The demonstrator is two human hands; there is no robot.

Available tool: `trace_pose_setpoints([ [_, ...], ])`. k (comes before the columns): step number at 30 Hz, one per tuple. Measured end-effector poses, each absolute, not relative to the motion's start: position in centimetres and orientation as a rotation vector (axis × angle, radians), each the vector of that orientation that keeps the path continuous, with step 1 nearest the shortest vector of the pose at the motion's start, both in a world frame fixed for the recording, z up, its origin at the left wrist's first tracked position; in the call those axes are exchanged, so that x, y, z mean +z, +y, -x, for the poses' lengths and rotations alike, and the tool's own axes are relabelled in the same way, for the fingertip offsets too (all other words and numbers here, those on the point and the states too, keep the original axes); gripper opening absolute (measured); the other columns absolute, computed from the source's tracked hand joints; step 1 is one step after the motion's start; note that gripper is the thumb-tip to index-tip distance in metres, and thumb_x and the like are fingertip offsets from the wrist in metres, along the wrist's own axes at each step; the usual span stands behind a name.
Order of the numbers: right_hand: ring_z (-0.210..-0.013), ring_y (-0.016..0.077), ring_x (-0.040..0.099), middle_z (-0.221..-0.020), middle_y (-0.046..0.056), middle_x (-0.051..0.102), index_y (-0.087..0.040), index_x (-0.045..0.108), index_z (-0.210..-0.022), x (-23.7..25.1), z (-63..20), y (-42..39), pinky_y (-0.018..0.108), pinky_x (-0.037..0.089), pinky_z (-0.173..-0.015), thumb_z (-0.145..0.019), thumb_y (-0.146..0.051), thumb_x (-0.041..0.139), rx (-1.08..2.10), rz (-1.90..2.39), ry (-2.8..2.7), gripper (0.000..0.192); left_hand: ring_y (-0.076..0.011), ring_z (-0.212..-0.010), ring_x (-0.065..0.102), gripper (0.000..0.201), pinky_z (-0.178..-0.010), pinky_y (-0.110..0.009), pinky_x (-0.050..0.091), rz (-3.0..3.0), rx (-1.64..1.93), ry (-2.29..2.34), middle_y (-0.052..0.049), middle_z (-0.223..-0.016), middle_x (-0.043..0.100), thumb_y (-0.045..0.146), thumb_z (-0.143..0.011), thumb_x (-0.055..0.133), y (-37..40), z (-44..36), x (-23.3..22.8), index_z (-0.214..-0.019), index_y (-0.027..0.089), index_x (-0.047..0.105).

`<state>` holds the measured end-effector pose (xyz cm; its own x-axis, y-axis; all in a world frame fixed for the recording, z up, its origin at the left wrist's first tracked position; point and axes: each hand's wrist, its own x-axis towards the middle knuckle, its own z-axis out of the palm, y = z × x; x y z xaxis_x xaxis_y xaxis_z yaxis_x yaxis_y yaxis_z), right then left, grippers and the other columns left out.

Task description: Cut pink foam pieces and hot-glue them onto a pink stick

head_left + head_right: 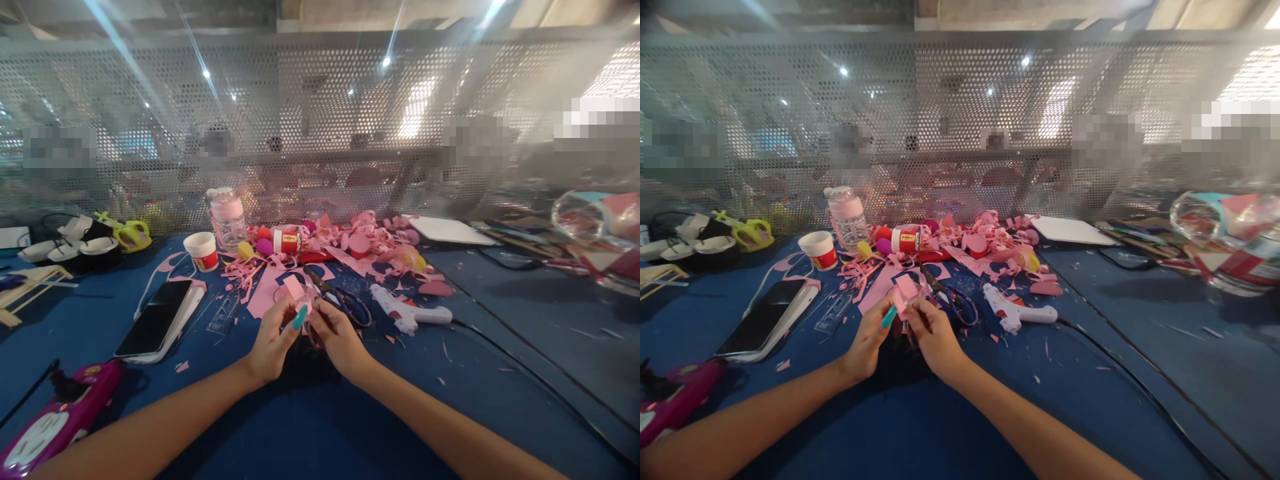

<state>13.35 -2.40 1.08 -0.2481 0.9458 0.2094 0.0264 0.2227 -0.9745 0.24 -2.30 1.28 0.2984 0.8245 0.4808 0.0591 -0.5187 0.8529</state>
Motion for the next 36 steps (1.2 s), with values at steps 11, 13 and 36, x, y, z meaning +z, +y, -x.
trace_pose_setpoints([
  [11, -0.045, 0.0077, 0.036, -0.051, -0.006, 0.039, -0.020, 0.038, -0.063, 1.2, -13.6, -2.5, 0.021, 0.031, -0.044, -0.084, -0.042, 0.040, 0.987, 0.981, -1.660, 0.030, -0.0113, -0.052, 0.040, 0.033, -0.048, -0.024, 0.035, -1.747, 1.227, 0.948, 0.001, -0.059, 0.044, 0.046, -0.082, 0.039, -2.1, -0.2, 0.4, -0.070, 0.016, 0.048],
  [13, -0.045, 0.0079, 0.036, -0.050, -0.006, 0.038, -0.020, 0.036, -0.062, 1.1, -13.5, -2.5, 0.021, 0.030, -0.045, -0.084, -0.041, 0.039, 0.957, 0.971, -1.686, 0.030, -0.0101, -0.048, 0.037, 0.034, -0.046, -0.023, 0.032, -1.688, 1.228, 1.065, 0.003, -0.053, 0.039, 0.043, -0.084, 0.037, -1.8, -0.5, 0.4, -0.068, 0.016, 0.050],
  [36, -0.056, 0.0114, 0.042, -0.064, -0.001, 0.046, -0.019, 0.041, -0.079, 1.2, -14.3, -2.5, 0.022, 0.033, -0.051, -0.086, -0.046, 0.031, 0.570, 0.979, -1.991, 0.030, -0.0109, -0.051, 0.039, 0.023, -0.051, -0.023, 0.032, -1.845, 1.300, 1.212, 0.003, -0.053, 0.041, 0.026, -0.084, 0.036, -1.7, -0.5, 0.3, -0.063, 0.018, 0.043],
])
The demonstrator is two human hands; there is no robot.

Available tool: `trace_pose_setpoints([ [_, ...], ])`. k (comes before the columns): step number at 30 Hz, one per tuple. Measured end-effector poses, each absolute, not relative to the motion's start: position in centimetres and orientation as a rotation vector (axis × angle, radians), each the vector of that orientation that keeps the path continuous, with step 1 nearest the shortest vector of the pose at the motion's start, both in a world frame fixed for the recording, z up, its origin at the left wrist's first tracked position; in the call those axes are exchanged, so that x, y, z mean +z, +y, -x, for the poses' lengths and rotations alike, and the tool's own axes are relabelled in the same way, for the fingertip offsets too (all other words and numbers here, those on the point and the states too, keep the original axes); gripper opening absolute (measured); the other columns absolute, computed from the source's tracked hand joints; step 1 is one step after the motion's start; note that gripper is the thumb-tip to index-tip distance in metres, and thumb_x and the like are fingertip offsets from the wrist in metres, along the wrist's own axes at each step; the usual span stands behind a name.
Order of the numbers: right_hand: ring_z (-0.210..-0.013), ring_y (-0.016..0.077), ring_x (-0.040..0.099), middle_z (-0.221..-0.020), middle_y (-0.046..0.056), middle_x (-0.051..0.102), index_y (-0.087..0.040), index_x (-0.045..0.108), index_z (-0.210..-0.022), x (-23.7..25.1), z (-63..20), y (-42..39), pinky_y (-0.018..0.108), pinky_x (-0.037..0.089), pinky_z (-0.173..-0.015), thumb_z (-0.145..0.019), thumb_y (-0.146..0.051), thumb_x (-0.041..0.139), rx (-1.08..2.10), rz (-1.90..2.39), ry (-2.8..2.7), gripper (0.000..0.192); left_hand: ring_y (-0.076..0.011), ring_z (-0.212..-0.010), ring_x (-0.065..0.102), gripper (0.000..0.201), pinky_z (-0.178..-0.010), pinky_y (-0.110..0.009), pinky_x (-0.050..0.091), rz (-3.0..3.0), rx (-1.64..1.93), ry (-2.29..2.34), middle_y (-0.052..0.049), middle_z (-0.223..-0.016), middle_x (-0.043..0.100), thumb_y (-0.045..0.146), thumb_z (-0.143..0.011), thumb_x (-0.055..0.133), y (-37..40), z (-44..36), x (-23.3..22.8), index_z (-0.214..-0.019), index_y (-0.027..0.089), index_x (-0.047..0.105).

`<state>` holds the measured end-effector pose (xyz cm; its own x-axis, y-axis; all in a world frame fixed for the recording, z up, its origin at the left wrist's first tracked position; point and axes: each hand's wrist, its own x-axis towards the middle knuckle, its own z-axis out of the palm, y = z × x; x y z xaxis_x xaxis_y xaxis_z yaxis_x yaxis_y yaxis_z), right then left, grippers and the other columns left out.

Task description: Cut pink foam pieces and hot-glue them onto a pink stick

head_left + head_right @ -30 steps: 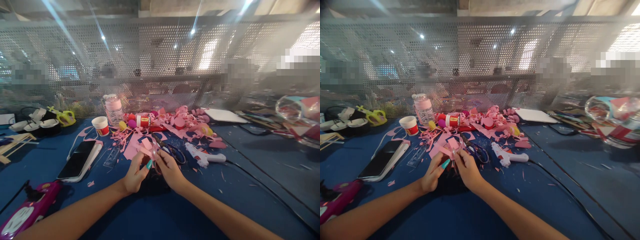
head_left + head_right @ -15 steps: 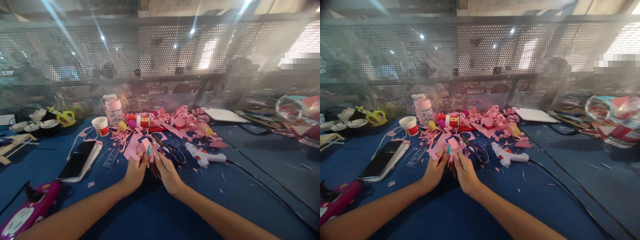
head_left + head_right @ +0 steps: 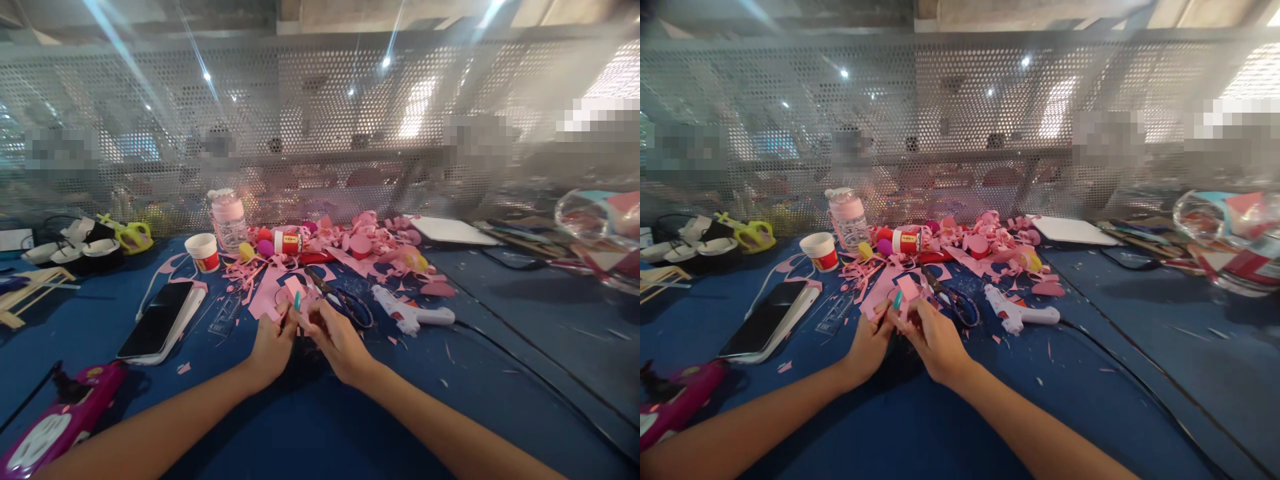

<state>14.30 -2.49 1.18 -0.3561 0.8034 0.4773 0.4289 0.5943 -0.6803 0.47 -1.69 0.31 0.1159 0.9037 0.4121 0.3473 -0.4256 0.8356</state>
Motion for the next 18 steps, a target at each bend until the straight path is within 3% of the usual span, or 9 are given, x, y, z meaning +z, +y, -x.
trace_pose_setpoints([
  [6, -0.062, 0.0142, 0.045, -0.067, 0.003, 0.050, -0.018, 0.045, -0.076, 1.80, -14.94, -2.06, 0.024, 0.036, -0.055, -0.088, -0.043, 0.030, 0.214, 0.906, -2.224, 0.031, -0.0100, -0.049, 0.030, 0.024, -0.048, -0.023, 0.028, -1.824, 1.266, 1.136, 0.005, -0.051, 0.034, 0.027, -0.083, 0.038, -1.75, -0.37, 0.17, -0.061, 0.018, 0.040],
  [13, -0.060, 0.0131, 0.045, -0.063, 0.002, 0.049, -0.019, 0.042, -0.069, 1.69, -15.01, -1.97, 0.022, 0.036, -0.055, -0.090, -0.035, 0.027, 0.203, 0.821, -2.203, 0.030, -0.0098, -0.052, 0.033, 0.025, -0.050, -0.022, 0.029, -1.788, 1.272, 1.039, 0.004, -0.054, 0.038, 0.030, -0.084, 0.038, -1.84, -0.32, 0.26, -0.064, 0.017, 0.044],
  [18, -0.059, 0.0130, 0.045, -0.063, 0.002, 0.049, -0.018, 0.043, -0.070, 1.71, -15.17, -1.85, 0.023, 0.036, -0.056, -0.089, -0.039, 0.028, 0.191, 0.800, -2.213, 0.032, -0.0090, -0.052, 0.030, 0.027, -0.049, -0.022, 0.028, -1.751, 1.267, 0.991, 0.005, -0.053, 0.034, 0.031, -0.084, 0.039, -1.76, -0.38, 0.16, -0.062, 0.017, 0.042],
])
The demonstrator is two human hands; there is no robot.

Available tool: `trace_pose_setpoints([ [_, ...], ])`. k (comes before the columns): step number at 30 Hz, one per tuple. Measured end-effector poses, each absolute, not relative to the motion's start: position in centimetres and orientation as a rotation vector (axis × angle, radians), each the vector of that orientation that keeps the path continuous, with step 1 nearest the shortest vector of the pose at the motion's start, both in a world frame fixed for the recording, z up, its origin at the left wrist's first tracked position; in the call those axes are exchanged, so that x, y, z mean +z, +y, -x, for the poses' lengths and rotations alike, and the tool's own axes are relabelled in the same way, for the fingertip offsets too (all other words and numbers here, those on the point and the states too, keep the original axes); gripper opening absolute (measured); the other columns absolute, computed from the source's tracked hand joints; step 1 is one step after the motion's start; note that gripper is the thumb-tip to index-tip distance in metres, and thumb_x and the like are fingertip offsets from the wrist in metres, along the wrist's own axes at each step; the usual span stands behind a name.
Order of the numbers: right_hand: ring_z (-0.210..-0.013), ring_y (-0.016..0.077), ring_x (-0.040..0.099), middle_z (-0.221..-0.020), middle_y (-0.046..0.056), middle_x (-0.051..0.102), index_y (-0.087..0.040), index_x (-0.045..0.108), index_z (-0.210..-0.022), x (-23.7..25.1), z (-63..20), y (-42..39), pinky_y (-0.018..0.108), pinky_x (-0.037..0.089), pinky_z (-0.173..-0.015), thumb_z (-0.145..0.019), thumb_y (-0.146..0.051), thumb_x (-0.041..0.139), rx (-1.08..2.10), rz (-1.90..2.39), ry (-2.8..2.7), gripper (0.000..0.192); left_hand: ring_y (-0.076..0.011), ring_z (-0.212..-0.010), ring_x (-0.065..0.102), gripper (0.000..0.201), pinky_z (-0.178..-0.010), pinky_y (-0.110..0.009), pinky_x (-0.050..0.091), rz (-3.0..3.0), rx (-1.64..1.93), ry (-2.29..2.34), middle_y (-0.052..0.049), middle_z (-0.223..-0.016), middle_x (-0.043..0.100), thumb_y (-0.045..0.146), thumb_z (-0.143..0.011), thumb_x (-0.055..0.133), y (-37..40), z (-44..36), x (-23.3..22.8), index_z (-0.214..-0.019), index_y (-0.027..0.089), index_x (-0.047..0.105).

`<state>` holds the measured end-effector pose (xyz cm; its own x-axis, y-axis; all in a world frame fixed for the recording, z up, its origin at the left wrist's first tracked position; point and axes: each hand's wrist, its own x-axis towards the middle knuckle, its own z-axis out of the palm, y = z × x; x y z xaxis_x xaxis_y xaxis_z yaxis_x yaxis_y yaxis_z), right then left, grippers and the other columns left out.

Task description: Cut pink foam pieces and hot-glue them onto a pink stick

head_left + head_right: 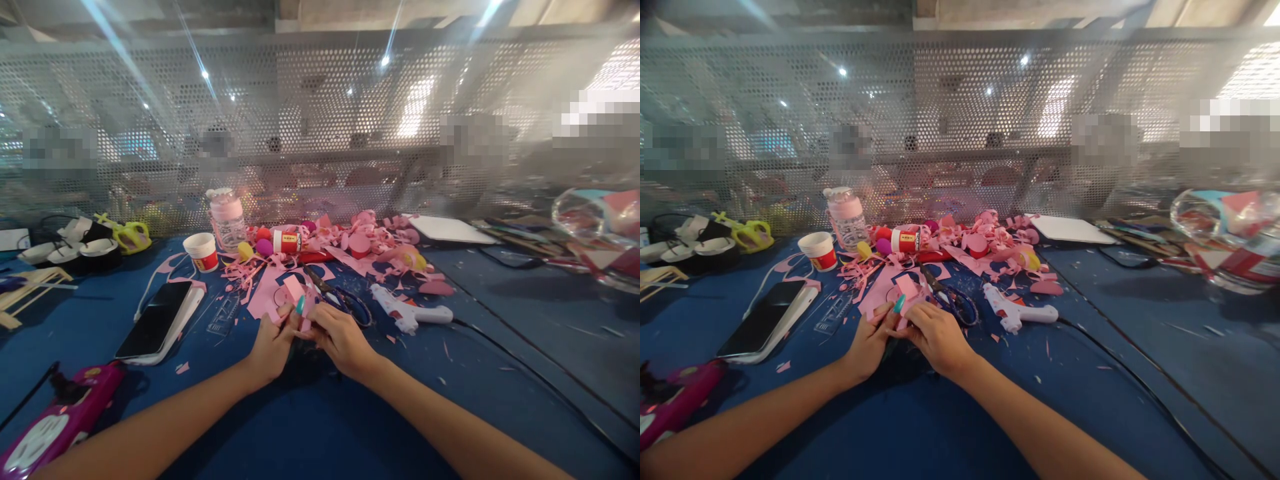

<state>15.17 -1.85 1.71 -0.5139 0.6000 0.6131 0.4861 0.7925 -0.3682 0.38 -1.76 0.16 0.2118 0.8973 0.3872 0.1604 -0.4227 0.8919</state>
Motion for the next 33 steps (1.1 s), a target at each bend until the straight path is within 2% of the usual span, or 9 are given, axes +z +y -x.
trace_pose_setpoints([
  [3, -0.057, 0.0132, 0.044, -0.063, 0.002, 0.049, -0.018, 0.044, -0.072, 1.8, -15.1, -1.9, 0.023, 0.034, -0.054, -0.087, -0.045, 0.030, 0.125, 0.802, -2.230, 0.035, -0.0082, -0.050, 0.028, 0.029, -0.047, -0.021, 0.026, -1.766, 1.239, 0.963, 0.006, -0.052, 0.032, 0.032, -0.085, 0.039, -1.7, -0.4, 0.2, -0.060, 0.017, 0.039],
  [11, -0.059, 0.0139, 0.044, -0.063, 0.003, 0.051, -0.017, 0.046, -0.071, 1.7, -15.4, -2.0, 0.024, 0.034, -0.055, -0.088, -0.044, 0.028, 0.058, 0.772, -2.247, 0.037, -0.0083, -0.051, 0.028, 0.030, -0.048, -0.021, 0.026, -1.752, 1.253, 0.883, 0.005, -0.055, 0.032, 0.034, -0.086, 0.038, -1.8, -0.6, 0.3, -0.061, 0.016, 0.040],
  [16, -0.057, 0.0116, 0.043, -0.064, 0.000, 0.047, -0.018, 0.044, -0.071, 1.5, -15.1, -2.3, 0.023, 0.034, -0.053, -0.087, -0.044, 0.032, 0.345, 0.824, -2.138, 0.033, -0.0090, -0.050, 0.029, 0.030, -0.047, -0.022, 0.026, -1.806, 1.229, 0.987, 0.005, -0.053, 0.031, 0.032, -0.085, 0.038, -2.0, -0.4, 0.3, -0.059, 0.017, 0.038],
  [21, -0.047, 0.0081, 0.038, -0.055, -0.004, 0.039, -0.020, 0.035, -0.065, 0.6, -13.3, -3.4, 0.021, 0.031, -0.046, -0.090, -0.035, 0.025, 0.728, 0.992, -1.790, 0.032, -0.0116, -0.053, 0.039, 0.025, -0.052, -0.024, 0.029, -1.957, 1.356, 1.152, 0.002, -0.055, 0.041, 0.024, -0.084, 0.038, -2.3, -0.2, 0.5, -0.060, 0.018, 0.042],
  [25, -0.043, 0.0074, 0.032, -0.050, -0.006, 0.034, -0.020, 0.032, -0.063, 0.4, -12.3, -3.9, 0.021, 0.027, -0.042, -0.089, -0.036, 0.029, 0.751, 1.049, -1.694, 0.031, -0.0130, -0.056, 0.043, 0.023, -0.056, -0.025, 0.033, -1.992, 1.372, 1.134, 0.001, -0.058, 0.046, 0.024, -0.085, 0.036, -2.5, -0.3, 0.6, -0.066, 0.017, 0.048],
  [28, -0.042, 0.0074, 0.034, -0.049, -0.006, 0.036, -0.021, 0.031, -0.061, 0.5, -12.5, -3.8, 0.021, 0.027, -0.042, -0.089, -0.035, 0.029, 0.732, 1.039, -1.700, 0.031, -0.0127, -0.058, 0.045, 0.025, -0.056, -0.024, 0.035, -1.898, 1.368, 1.085, 0.000, -0.062, 0.049, 0.028, -0.087, 0.033, -2.4, -0.3, 0.6, -0.072, 0.016, 0.050],
  [33, -0.041, 0.0070, 0.035, -0.048, -0.006, 0.036, -0.021, 0.030, -0.059, 0.8, -12.9, -3.6, 0.021, 0.029, -0.043, -0.089, -0.031, 0.031, 0.715, 1.027, -1.722, 0.032, -0.0106, -0.054, 0.040, 0.029, -0.052, -0.022, 0.032, -1.758, 1.345, 1.054, 0.002, -0.059, 0.045, 0.035, -0.087, 0.034, -2.3, -0.2, 0.2, -0.073, 0.016, 0.050],
])
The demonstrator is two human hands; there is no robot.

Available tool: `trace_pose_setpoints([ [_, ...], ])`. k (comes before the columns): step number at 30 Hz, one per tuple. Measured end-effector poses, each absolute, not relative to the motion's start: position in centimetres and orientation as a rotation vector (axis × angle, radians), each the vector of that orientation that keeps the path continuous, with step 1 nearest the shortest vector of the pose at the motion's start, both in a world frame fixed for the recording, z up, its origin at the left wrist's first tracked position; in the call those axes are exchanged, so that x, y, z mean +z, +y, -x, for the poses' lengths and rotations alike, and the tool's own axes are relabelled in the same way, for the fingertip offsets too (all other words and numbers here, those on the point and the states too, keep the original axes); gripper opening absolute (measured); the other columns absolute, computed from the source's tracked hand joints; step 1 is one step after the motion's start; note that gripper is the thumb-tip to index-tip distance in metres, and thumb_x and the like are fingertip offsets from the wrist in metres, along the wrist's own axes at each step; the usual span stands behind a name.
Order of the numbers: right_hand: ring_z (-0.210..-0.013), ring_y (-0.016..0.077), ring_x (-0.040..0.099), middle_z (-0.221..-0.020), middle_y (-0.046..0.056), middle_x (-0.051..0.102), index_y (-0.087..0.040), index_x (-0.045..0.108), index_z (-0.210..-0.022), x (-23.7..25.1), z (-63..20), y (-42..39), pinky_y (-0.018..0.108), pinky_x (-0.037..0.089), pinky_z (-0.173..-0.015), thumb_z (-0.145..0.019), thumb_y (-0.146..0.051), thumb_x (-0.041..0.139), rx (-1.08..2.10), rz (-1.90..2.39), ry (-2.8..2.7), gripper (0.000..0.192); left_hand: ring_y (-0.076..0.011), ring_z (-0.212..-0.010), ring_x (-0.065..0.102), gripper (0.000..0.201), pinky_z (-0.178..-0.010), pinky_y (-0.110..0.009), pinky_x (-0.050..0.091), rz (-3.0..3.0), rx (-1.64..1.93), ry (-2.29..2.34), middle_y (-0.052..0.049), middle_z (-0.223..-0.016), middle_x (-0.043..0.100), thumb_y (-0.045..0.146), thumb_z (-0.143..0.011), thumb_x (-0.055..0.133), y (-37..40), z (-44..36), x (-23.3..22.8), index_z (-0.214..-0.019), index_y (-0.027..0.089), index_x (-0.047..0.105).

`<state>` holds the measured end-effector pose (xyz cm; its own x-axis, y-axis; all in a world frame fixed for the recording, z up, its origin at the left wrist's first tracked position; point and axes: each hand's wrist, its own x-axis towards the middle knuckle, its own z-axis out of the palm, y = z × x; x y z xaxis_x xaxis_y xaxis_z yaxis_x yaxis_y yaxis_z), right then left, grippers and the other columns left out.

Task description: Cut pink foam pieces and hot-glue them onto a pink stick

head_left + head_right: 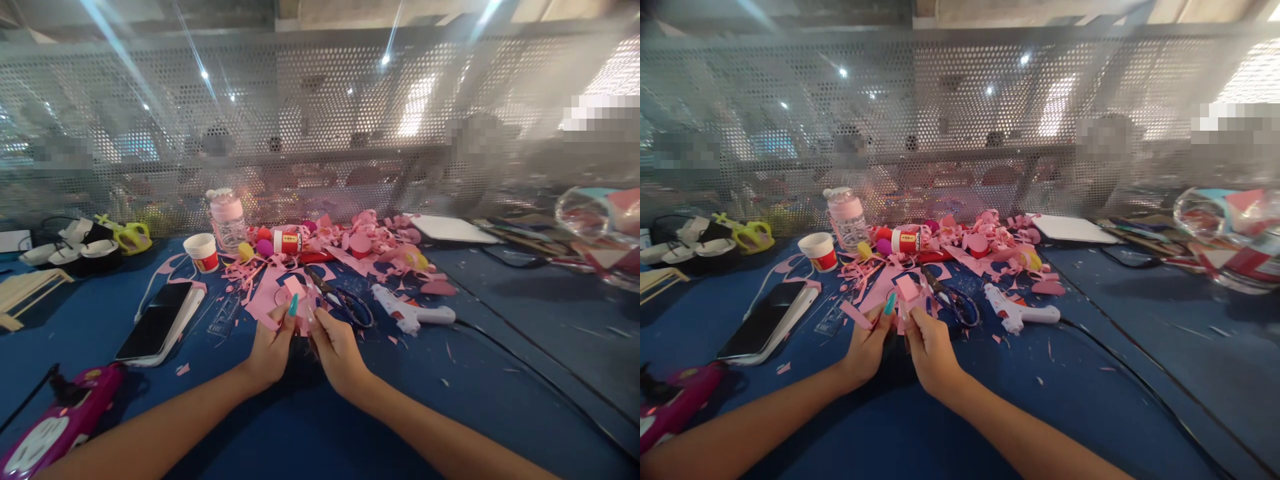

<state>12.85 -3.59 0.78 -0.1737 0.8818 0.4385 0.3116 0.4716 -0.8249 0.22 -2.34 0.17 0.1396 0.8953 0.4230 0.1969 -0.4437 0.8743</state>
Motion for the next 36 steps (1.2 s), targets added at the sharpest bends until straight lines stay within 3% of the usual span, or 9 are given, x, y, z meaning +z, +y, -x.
trace_pose_setpoints([
  [11, -0.045, 0.0068, 0.034, -0.052, -0.005, 0.035, -0.020, 0.033, -0.060, 0.66, -13.12, -3.34, 0.019, 0.028, -0.043, -0.088, -0.030, 0.033, 0.777, 0.921, -1.742, 0.030, -0.0085, -0.052, 0.034, 0.035, -0.049, -0.021, 0.031, -1.481, 1.190, 0.800, 0.003, -0.057, 0.038, 0.048, -0.078, 0.046, -1.99, -0.51, 0.37, -0.069, 0.014, 0.052],
  [16, -0.051, 0.0086, 0.038, -0.057, -0.003, 0.040, -0.019, 0.041, -0.062, 0.73, -13.38, -3.15, 0.020, 0.032, -0.047, -0.088, -0.032, 0.036, 0.696, 0.895, -1.787, 0.029, -0.0076, -0.049, 0.032, 0.034, -0.047, -0.020, 0.032, -1.371, 1.111, 0.704, 0.004, -0.054, 0.036, 0.046, -0.077, 0.049, -2.12, -0.53, 0.47, -0.065, 0.015, 0.051],
  [23, -0.053, 0.0100, 0.040, -0.059, -0.003, 0.042, -0.019, 0.039, -0.064, 0.23, -13.40, -2.98, 0.022, 0.033, -0.049, -0.083, -0.043, 0.043, 0.639, 0.960, -1.704, 0.031, -0.0120, -0.065, 0.047, 0.035, -0.063, -0.024, 0.041, -1.257, 1.116, 0.665, -0.001, -0.070, 0.053, 0.050, -0.071, 0.055, -2.44, -0.79, 0.36, -0.082, 0.016, 0.058],
  [29, -0.055, 0.0107, 0.040, -0.062, -0.002, 0.042, -0.019, 0.039, -0.065, -0.06, -13.25, -3.03, 0.023, 0.033, -0.050, -0.084, -0.050, 0.035, 0.584, 0.966, -1.710, 0.036, -0.0090, -0.053, 0.040, 0.032, -0.051, -0.021, 0.038, -1.260, 1.097, 0.685, 0.003, -0.057, 0.043, 0.047, -0.072, 0.055, -2.49, -1.08, 0.57, -0.070, 0.016, 0.051],
  [36, -0.053, 0.0096, 0.038, -0.060, -0.003, 0.039, -0.020, 0.037, -0.065, 0.10, -13.00, -3.48, 0.022, 0.031, -0.048, -0.088, -0.035, 0.034, 0.551, 0.998, -1.782, 0.028, -0.0094, -0.059, 0.043, 0.026, -0.059, -0.022, 0.039, -1.336, 1.224, 0.763, 0.003, -0.062, 0.045, 0.039, -0.076, 0.055, -2.35, -1.06, 0.35, -0.067, 0.015, 0.048],
])
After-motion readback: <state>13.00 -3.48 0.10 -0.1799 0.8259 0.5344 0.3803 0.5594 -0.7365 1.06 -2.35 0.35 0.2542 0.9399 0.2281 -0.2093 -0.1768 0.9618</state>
